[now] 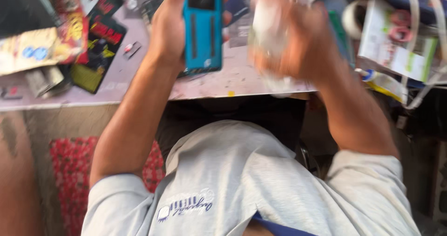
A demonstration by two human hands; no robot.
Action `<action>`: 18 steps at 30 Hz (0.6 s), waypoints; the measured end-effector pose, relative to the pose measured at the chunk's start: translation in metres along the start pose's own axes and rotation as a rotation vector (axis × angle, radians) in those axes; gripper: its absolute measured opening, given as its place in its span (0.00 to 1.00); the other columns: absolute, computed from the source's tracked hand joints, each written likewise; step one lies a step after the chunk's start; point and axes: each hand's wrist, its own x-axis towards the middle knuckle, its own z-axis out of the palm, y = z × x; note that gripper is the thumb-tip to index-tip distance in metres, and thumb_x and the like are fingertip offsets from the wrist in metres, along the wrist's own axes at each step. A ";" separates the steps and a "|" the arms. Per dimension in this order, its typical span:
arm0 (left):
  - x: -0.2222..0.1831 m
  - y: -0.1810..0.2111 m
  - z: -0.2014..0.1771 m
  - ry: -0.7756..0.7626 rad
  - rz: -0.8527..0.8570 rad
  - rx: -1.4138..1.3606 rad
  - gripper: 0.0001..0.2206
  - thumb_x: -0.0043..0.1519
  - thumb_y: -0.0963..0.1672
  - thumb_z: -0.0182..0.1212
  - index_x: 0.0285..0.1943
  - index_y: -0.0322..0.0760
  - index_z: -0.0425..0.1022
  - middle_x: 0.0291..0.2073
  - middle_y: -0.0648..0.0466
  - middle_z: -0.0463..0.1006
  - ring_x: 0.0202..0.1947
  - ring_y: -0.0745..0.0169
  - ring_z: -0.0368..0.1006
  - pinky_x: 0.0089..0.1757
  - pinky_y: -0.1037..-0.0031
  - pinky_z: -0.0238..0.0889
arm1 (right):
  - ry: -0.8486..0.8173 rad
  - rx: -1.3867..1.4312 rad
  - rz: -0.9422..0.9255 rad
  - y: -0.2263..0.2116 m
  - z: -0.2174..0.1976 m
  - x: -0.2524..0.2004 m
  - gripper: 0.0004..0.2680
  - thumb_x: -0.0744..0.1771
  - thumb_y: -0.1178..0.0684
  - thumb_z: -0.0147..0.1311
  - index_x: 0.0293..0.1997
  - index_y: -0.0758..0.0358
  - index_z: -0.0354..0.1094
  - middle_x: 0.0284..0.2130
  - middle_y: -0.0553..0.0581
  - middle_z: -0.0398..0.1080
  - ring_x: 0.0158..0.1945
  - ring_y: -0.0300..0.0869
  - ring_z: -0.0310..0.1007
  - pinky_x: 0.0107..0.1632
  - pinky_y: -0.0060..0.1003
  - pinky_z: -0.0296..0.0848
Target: The person cleans the edges of a phone frame using a small brush and applies adhesive or solvent from a bottle, then aligns a new screen component onto the frame and presses it into place before inserting a SIM tray into the side of the device.
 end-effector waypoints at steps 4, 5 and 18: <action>0.008 0.007 0.005 0.036 0.048 0.128 0.35 0.70 0.61 0.48 0.62 0.24 0.71 0.53 0.41 0.79 0.47 0.51 0.81 0.39 0.58 0.83 | -0.221 0.163 0.123 -0.055 0.016 -0.017 0.25 0.63 0.54 0.69 0.64 0.65 0.57 0.43 0.63 0.74 0.42 0.51 0.80 0.45 0.42 0.79; 0.007 0.006 0.007 0.020 0.049 0.113 0.34 0.70 0.61 0.47 0.62 0.25 0.70 0.53 0.41 0.78 0.47 0.51 0.81 0.40 0.58 0.83 | -0.208 0.160 0.138 -0.054 0.017 -0.019 0.26 0.64 0.54 0.70 0.64 0.64 0.56 0.43 0.63 0.74 0.43 0.50 0.80 0.45 0.41 0.80; -0.006 0.011 0.001 -0.009 0.040 0.069 0.35 0.68 0.61 0.48 0.64 0.26 0.69 0.54 0.40 0.77 0.48 0.51 0.80 0.41 0.58 0.82 | -0.101 0.052 0.171 -0.037 -0.012 -0.038 0.29 0.66 0.53 0.70 0.70 0.64 0.50 0.48 0.64 0.73 0.47 0.49 0.81 0.51 0.39 0.82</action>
